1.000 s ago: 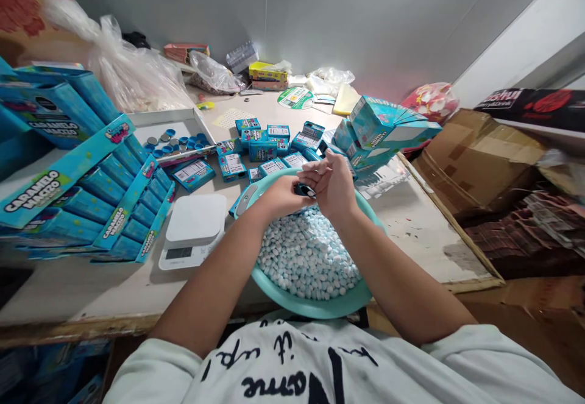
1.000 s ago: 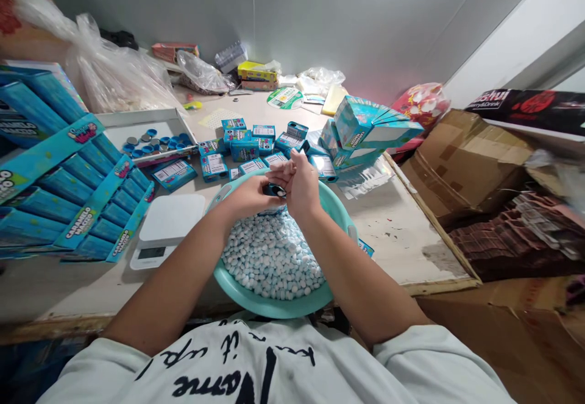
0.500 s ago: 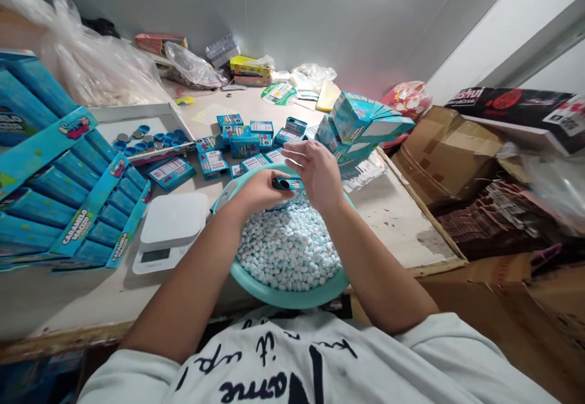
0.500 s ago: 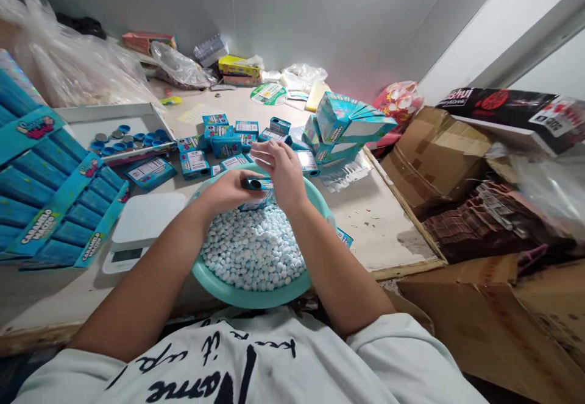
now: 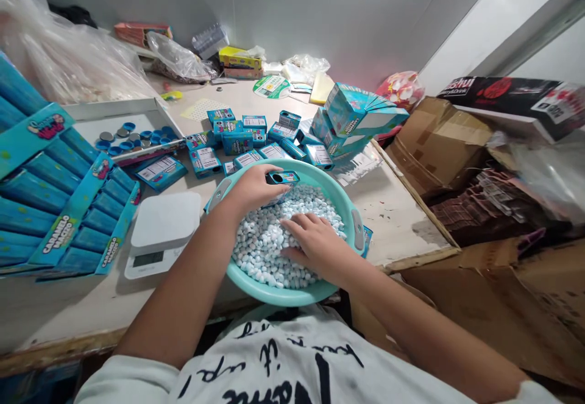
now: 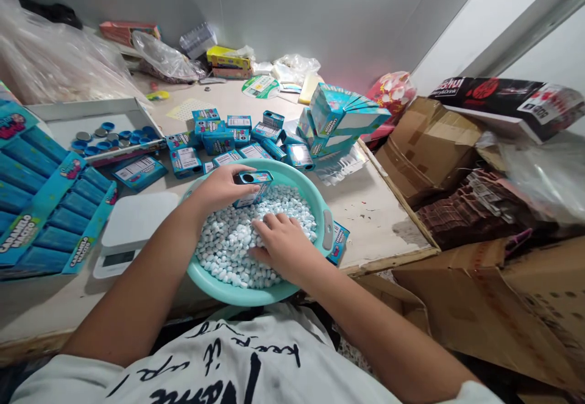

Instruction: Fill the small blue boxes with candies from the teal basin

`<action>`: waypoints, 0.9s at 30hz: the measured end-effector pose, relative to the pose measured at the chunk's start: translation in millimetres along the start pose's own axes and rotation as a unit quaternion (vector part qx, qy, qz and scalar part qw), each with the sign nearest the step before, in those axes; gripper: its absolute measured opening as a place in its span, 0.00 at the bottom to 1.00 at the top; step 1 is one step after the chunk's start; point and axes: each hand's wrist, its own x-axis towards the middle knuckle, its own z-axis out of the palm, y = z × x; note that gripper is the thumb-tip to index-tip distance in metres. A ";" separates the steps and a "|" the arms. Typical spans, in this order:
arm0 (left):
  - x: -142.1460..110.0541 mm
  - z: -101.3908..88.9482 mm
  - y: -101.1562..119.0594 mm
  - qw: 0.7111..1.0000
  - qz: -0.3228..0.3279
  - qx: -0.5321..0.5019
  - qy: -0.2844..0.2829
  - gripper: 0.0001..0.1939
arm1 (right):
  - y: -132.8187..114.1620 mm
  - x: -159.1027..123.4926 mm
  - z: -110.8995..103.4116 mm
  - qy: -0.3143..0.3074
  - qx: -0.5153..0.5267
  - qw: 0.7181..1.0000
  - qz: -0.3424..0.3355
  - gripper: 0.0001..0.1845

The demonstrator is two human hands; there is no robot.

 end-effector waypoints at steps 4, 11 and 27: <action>-0.9 -0.4 2.1 1.000 0.004 -0.001 -0.015 0.27 | 12.2 17.4 -3.2 -0.007 -0.009 0.999 -0.044 0.10; 2.5 -1.1 -3.3 0.998 0.054 0.013 -0.014 0.24 | 23.3 45.4 -20.4 0.150 0.376 0.914 0.001 0.08; -1.6 0.6 -5.1 0.995 0.094 -0.006 -0.022 0.11 | 16.5 134.3 -47.8 0.255 0.856 0.416 0.168 0.09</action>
